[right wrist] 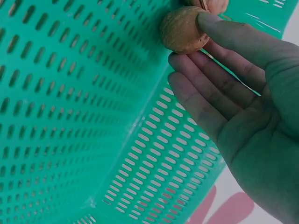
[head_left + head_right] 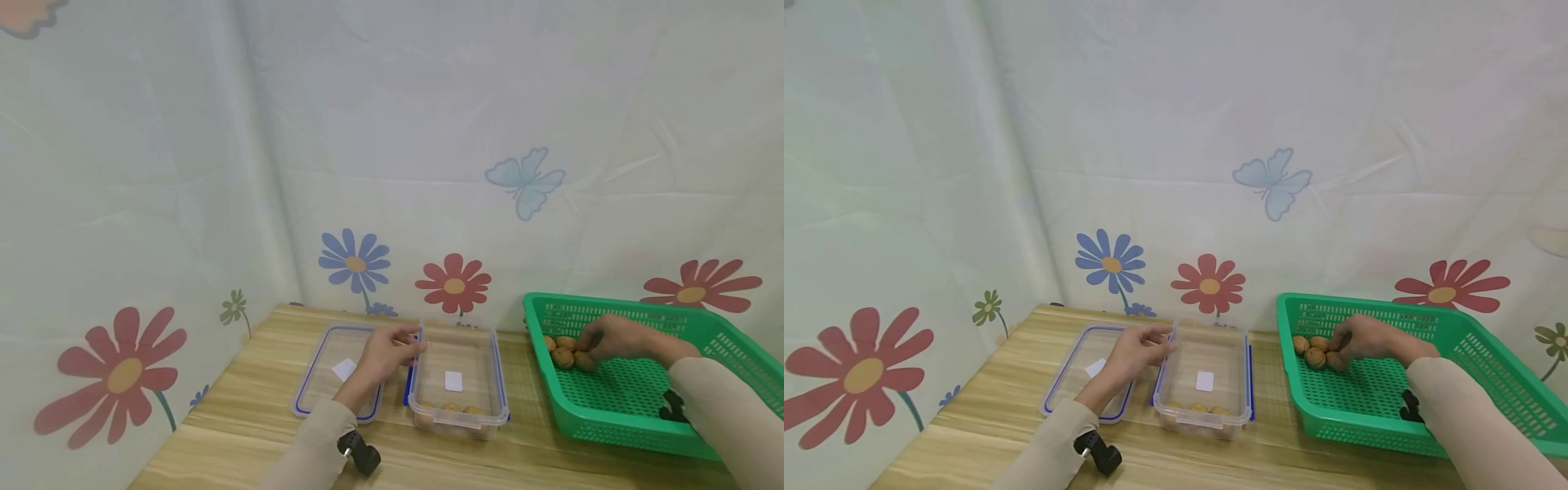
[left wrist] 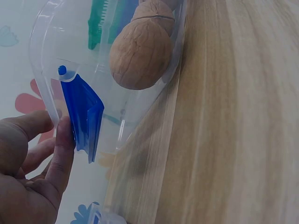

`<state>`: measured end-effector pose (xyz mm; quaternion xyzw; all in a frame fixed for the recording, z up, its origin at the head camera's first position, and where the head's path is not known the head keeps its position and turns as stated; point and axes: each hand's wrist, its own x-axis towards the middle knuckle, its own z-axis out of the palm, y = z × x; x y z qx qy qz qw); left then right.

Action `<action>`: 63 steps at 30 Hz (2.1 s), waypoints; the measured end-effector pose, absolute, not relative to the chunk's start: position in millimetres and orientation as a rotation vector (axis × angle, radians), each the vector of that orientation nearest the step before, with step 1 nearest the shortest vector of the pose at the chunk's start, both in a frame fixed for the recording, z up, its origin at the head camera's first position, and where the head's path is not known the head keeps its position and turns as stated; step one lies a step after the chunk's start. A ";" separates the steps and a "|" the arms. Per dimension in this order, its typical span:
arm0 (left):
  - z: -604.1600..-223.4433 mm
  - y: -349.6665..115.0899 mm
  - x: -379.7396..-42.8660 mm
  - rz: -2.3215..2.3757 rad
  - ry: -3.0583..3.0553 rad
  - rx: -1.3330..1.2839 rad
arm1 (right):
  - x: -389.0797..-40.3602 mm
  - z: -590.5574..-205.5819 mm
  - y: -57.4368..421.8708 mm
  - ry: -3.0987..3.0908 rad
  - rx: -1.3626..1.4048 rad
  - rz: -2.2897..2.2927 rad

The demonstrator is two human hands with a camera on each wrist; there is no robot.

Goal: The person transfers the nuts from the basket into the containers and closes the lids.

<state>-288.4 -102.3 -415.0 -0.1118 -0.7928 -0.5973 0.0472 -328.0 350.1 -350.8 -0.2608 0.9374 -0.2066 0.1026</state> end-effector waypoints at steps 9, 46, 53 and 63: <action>-415.8 -101.3 -289.4 -1.833 -2.415 -0.340 | -315.8 -333.1 346.3 2.809 -0.766 -0.660; -418.1 -103.3 -291.4 -1.833 -2.411 -0.355 | -247.5 -257.8 254.0 3.053 -1.022 -0.769; -417.4 -102.6 -291.2 -1.835 -2.412 -0.360 | -235.4 -259.6 233.4 3.025 -1.138 -0.875; -417.4 -102.8 -290.3 -1.852 -2.402 -0.356 | -226.9 -275.4 196.5 2.897 -1.219 -1.007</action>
